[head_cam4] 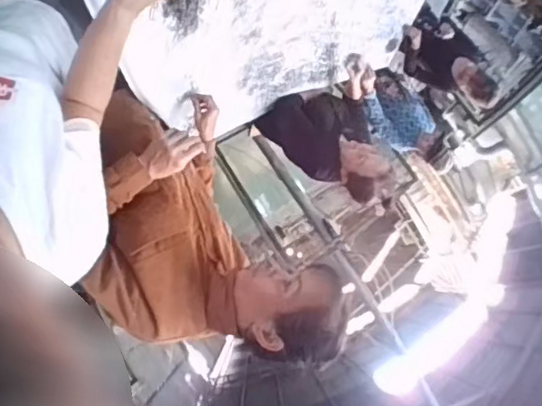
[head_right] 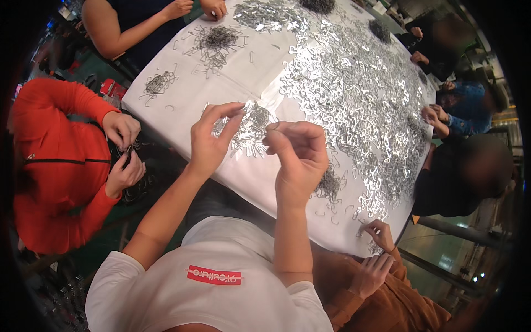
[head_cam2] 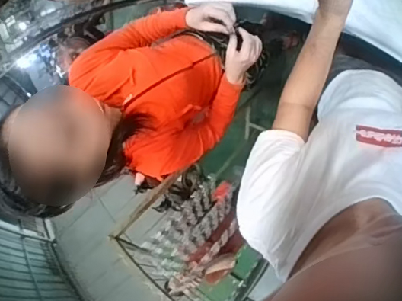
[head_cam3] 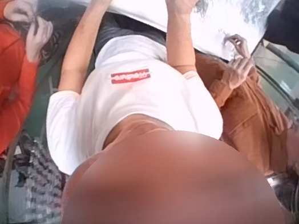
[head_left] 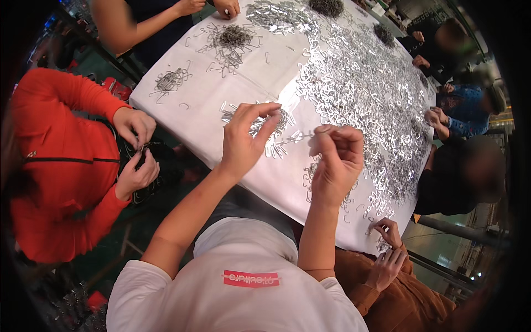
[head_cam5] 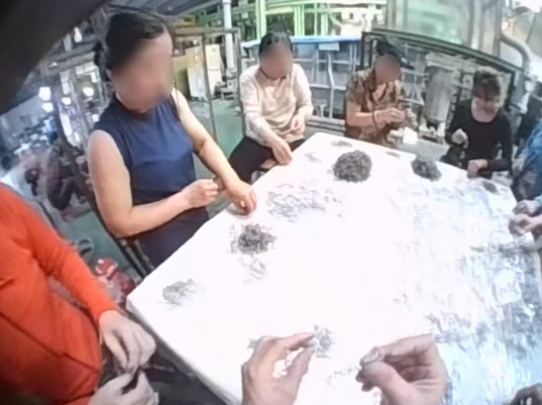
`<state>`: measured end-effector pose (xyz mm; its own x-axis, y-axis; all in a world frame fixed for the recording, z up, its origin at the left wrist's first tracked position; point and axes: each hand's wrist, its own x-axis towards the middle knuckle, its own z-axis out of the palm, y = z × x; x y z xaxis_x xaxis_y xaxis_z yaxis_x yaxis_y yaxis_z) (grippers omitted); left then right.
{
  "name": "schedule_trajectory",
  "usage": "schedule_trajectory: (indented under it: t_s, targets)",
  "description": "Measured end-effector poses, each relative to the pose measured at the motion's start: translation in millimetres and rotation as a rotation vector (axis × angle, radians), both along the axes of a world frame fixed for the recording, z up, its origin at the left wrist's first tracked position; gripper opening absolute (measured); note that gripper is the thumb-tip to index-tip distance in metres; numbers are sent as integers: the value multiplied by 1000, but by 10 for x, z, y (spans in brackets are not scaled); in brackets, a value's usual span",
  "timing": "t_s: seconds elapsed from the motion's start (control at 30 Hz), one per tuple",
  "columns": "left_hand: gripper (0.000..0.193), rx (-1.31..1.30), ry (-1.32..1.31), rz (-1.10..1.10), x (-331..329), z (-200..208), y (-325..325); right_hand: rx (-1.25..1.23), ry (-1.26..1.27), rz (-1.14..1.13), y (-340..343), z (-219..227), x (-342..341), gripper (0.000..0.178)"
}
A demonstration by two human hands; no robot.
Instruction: The person sits on the floor and assembles small metal hooks and fasteners by hand at a table with other workers. They pick up individual pieces, connect them, and hang the assembled chains onto a nearby metal rack.
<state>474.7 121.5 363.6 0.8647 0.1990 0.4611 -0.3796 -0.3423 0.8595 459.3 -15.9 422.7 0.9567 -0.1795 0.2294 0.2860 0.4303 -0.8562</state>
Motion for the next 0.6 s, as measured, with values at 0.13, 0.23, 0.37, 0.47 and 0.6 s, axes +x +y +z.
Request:
schedule_trajectory:
  t_s: [0.13, 0.23, 0.37, 0.47, 0.6]
  targets:
    - [11, 327, 109, -97, 325, -613, -239, -31, -60, -124, -220, 65, 65, 25]
    - [11, 595, 193, -185, 414, -989, -549, -44, -73, -176, -342, 65, 124, 25]
    - [12, 780, 219, -136, 478, -1232, -832, -74, -27, -221, -433, 44, 156, 24]
    - [13, 769, 298, -173, 542, -1229, -841, -73, -23, -213, -432, 39, 155, 24]
    - [12, 470, 351, -226, 530, -995, -650, -62, 4, -160, -371, 52, 99, 25]
